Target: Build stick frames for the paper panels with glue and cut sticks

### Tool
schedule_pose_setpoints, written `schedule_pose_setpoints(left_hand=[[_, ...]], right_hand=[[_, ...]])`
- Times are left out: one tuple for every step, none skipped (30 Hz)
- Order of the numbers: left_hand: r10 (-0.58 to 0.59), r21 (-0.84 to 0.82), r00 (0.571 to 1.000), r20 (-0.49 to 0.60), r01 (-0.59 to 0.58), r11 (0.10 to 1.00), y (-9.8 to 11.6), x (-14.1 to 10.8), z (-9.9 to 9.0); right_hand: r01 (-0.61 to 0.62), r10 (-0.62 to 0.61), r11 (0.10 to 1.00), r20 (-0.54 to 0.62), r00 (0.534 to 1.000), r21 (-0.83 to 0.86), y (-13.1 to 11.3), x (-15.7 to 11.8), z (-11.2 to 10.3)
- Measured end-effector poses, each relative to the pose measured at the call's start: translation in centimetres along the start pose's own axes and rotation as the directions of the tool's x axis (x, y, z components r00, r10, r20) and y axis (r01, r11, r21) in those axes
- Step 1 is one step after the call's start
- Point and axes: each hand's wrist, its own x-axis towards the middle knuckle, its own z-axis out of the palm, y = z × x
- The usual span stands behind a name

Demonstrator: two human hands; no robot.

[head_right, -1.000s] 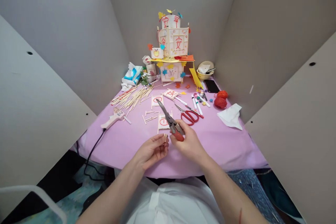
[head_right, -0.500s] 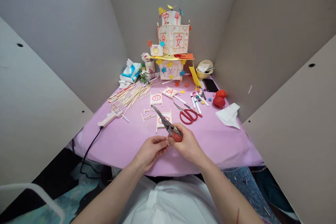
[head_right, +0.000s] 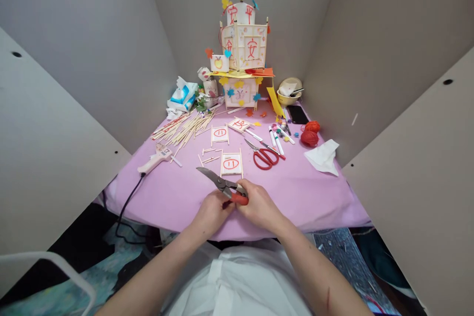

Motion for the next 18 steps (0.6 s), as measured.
schedule_pose_setpoints(left_hand=[[0.001, 0.005, 1.000, 0.001, -0.001, 1.000, -0.03, -0.04, -0.01], [0.001, 0.007, 1.000, -0.003, -0.001, 1.000, -0.09, -0.09, -0.03], [-0.002, 0.008, 1.000, -0.011, 0.002, 1.000, -0.15, -0.15, -0.05], [-0.006, 0.007, 1.000, -0.023, 0.006, 1.000, -0.21, -0.22, -0.06], [-0.011, 0.003, 0.999, -0.037, 0.011, 1.000, -0.26, -0.27, -0.06], [-0.015, -0.006, 0.999, -0.050, 0.015, 1.000, -0.29, -0.30, -0.06], [-0.019, -0.017, 0.998, -0.056, 0.018, 1.000, -0.30, -0.30, -0.03], [-0.023, -0.028, 0.998, -0.055, 0.022, 0.999, -0.28, -0.27, 0.00], [-0.030, -0.034, 0.998, -0.048, 0.028, 0.999, -0.26, -0.21, 0.05], [-0.035, -0.034, 0.999, -0.037, 0.034, 0.999, -0.22, -0.12, 0.11], [-0.037, -0.029, 0.999, -0.023, 0.037, 0.999, -0.20, -0.02, 0.18], [-0.037, -0.021, 0.999, -0.009, 0.036, 0.999, -0.19, 0.08, 0.26], [-0.032, -0.012, 0.999, 0.001, 0.032, 0.999, -0.19, 0.19, 0.33], [-0.025, -0.005, 1.000, 0.006, 0.025, 1.000, -0.19, 0.28, 0.39], [-0.018, -0.002, 1.000, 0.004, 0.018, 1.000, -0.20, 0.35, 0.45], [-0.011, -0.003, 1.000, -0.002, 0.011, 1.000, -0.18, 0.39, 0.49], [-0.005, -0.005, 1.000, -0.012, 0.005, 1.000, -0.14, 0.40, 0.53], [0.000, -0.008, 1.000, -0.023, 0.000, 1.000, -0.05, 0.39, 0.58]], right_hand=[[-0.005, 0.005, 1.000, -0.006, 1.000, 0.008, 0.05, 0.03, -0.10], [-0.015, 0.015, 1.000, -0.019, 1.000, 0.022, 0.12, 0.04, -0.23], [-0.028, 0.029, 0.999, -0.037, 0.999, 0.038, 0.20, 0.03, -0.37], [-0.042, 0.045, 0.998, -0.054, 0.998, 0.055, 0.30, 0.01, -0.51], [-0.055, 0.060, 0.996, -0.068, 0.996, 0.069, 0.39, -0.02, -0.63], [-0.065, 0.071, 0.995, -0.078, 0.994, 0.077, 0.48, -0.05, -0.71], [-0.073, 0.079, 0.994, -0.080, 0.994, 0.080, 0.54, -0.07, -0.74], [-0.077, 0.083, 0.994, -0.076, 0.994, 0.079, 0.57, -0.07, -0.72], [-0.079, 0.084, 0.994, -0.069, 0.994, 0.074, 0.58, -0.06, -0.66], [-0.079, 0.083, 0.995, -0.064, 0.994, 0.065, 0.55, -0.03, -0.56], [-0.078, 0.081, 0.995, -0.061, 0.995, 0.055, 0.52, 0.01, -0.44], [-0.077, 0.079, 0.996, -0.059, 0.995, 0.043, 0.47, 0.06, -0.32], [-0.076, 0.078, 0.997, -0.057, 0.995, 0.028, 0.43, 0.11, -0.20], [-0.077, 0.078, 0.997, -0.056, 0.995, 0.013, 0.39, 0.15, -0.09], [-0.079, 0.079, 0.997, -0.054, 0.995, -0.002, 0.37, 0.18, -0.01], [-0.082, 0.081, 0.997, -0.050, 0.995, -0.017, 0.36, 0.19, 0.05], [-0.084, 0.082, 0.996, -0.046, 0.996, -0.030, 0.37, 0.17, 0.09], [-0.085, 0.083, 0.995, -0.043, 0.996, -0.043, 0.38, 0.12, 0.10]])
